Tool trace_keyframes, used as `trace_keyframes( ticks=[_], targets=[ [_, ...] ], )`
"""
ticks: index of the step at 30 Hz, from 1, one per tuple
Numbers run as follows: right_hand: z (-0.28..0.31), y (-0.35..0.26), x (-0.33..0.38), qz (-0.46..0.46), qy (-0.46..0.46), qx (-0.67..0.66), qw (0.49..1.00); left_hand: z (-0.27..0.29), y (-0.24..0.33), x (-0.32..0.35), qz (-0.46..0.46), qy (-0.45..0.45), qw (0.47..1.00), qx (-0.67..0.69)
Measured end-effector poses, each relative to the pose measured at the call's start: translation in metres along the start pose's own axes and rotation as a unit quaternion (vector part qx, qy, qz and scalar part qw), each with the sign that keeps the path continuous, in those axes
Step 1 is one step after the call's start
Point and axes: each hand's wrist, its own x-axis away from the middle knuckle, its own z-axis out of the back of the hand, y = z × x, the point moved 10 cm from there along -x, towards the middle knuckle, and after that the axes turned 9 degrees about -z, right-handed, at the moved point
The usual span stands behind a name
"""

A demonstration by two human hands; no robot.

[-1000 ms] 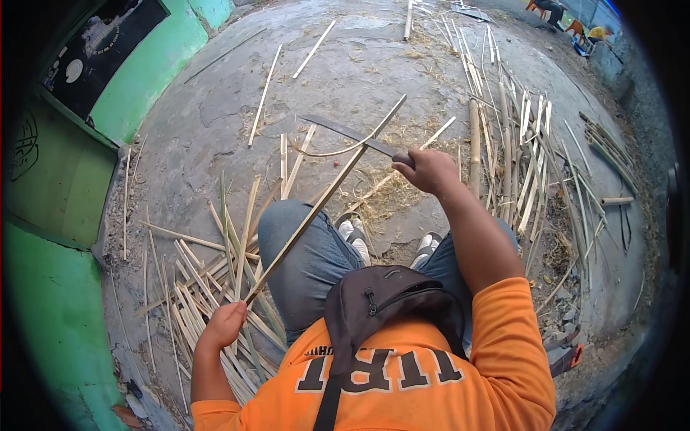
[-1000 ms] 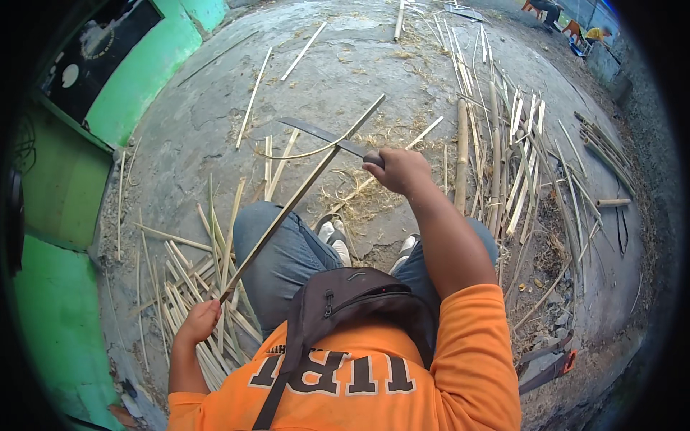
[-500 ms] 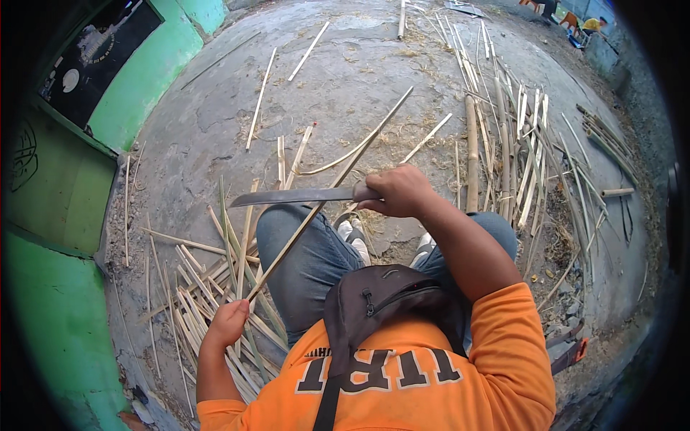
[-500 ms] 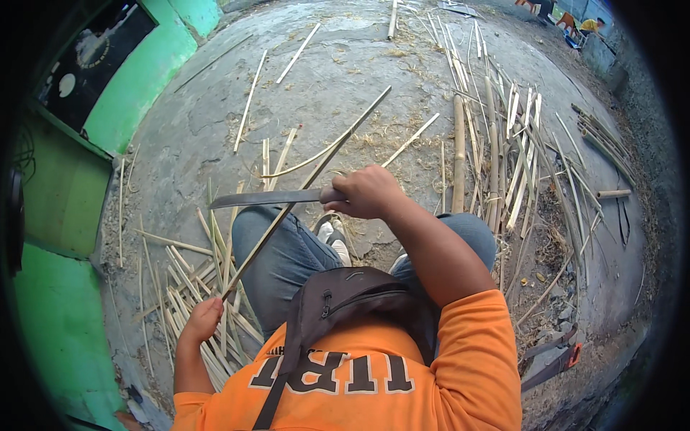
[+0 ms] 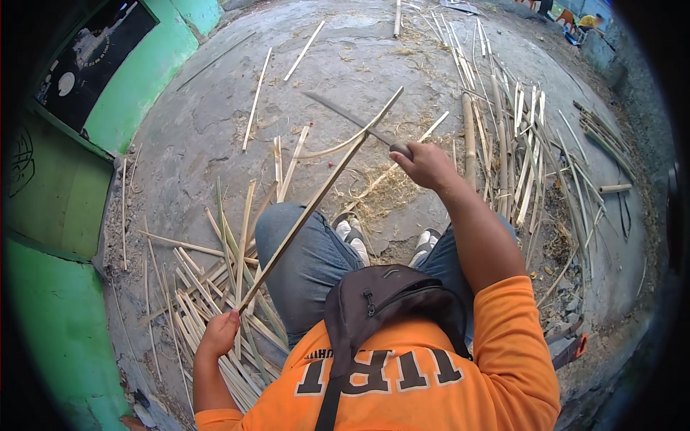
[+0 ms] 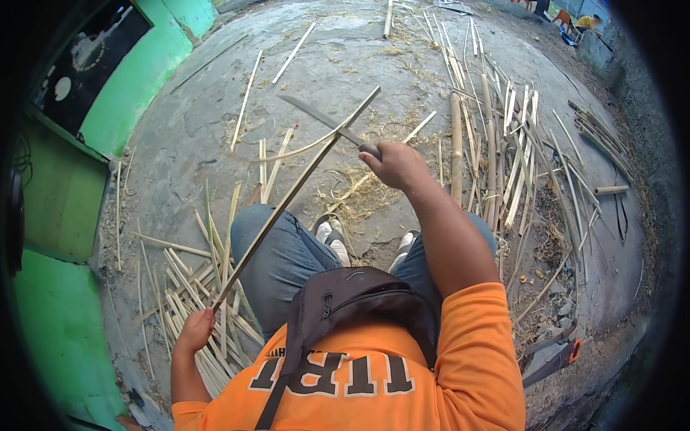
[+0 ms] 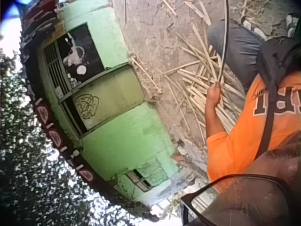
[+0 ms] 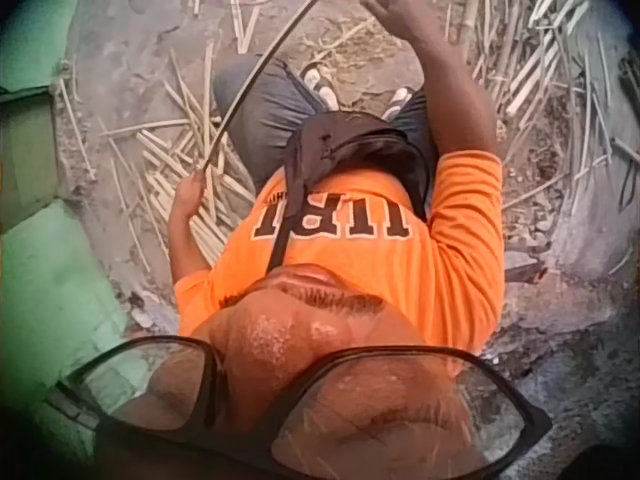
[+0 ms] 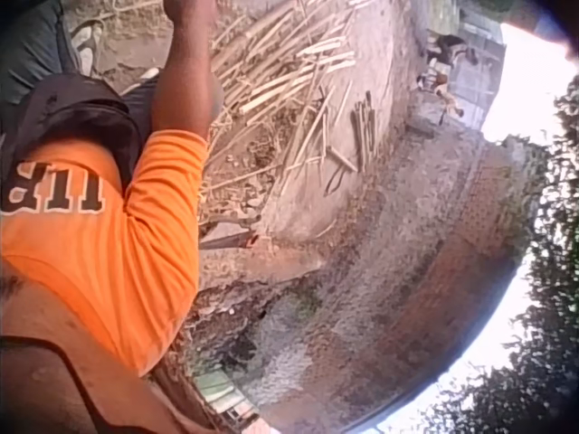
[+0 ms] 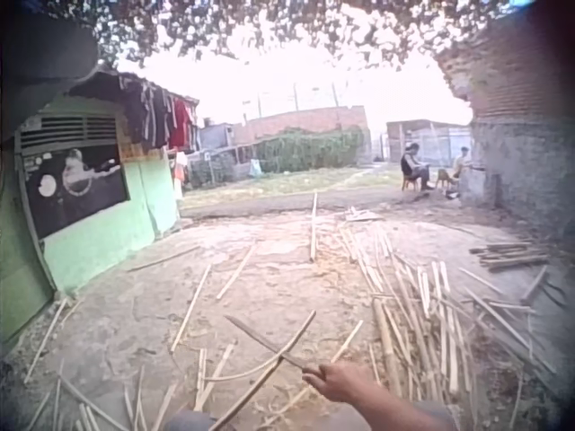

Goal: The person uses a knife to scrape and shave bamboo strips while sitting on the ground, refining the surface of the wood.

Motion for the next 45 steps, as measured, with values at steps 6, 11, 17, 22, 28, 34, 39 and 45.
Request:
trace_keyframes(
  ticks=[6, 11, 17, 22, 28, 34, 39, 45],
  targets=[
    [-0.042, -0.096, 0.064, 0.287, -0.025, 0.085, 0.954, 0.000, 0.012, -0.006, -0.021, 0.015, 0.999, -0.045],
    [-0.024, -0.027, 0.005, 0.155, -0.002, 0.051, 0.987, 0.030, -0.003, 0.023, 0.000, 0.018, 0.999, -0.031],
    [-0.010, 0.027, -0.017, -0.012, 0.019, 0.082, 0.996, 0.036, 0.004, 0.038, 0.022, -0.005, 1.000, 0.009],
    [0.008, 0.002, -0.004, 0.008, 0.053, 0.053, 0.997, 0.034, -0.017, 0.047, 0.115, -0.027, 0.989, 0.084],
    [0.027, -0.014, 0.013, 0.045, 0.080, 0.012, 0.996, 0.032, 0.045, 0.022, -0.014, 0.098, 0.979, -0.181],
    [0.034, -0.012, 0.020, 0.037, 0.062, 0.038, 0.997, -0.010, 0.051, 0.001, -0.010, 0.156, 0.974, -0.162],
    [0.040, -0.016, 0.025, 0.056, 0.067, 0.027, 0.996, -0.028, 0.096, 0.002, -0.035, 0.167, 0.969, -0.178],
    [0.027, -0.007, 0.014, 0.070, -0.057, -0.074, 0.993, -0.035, 0.071, -0.008, -0.093, 0.200, 0.957, -0.189]
  ],
)
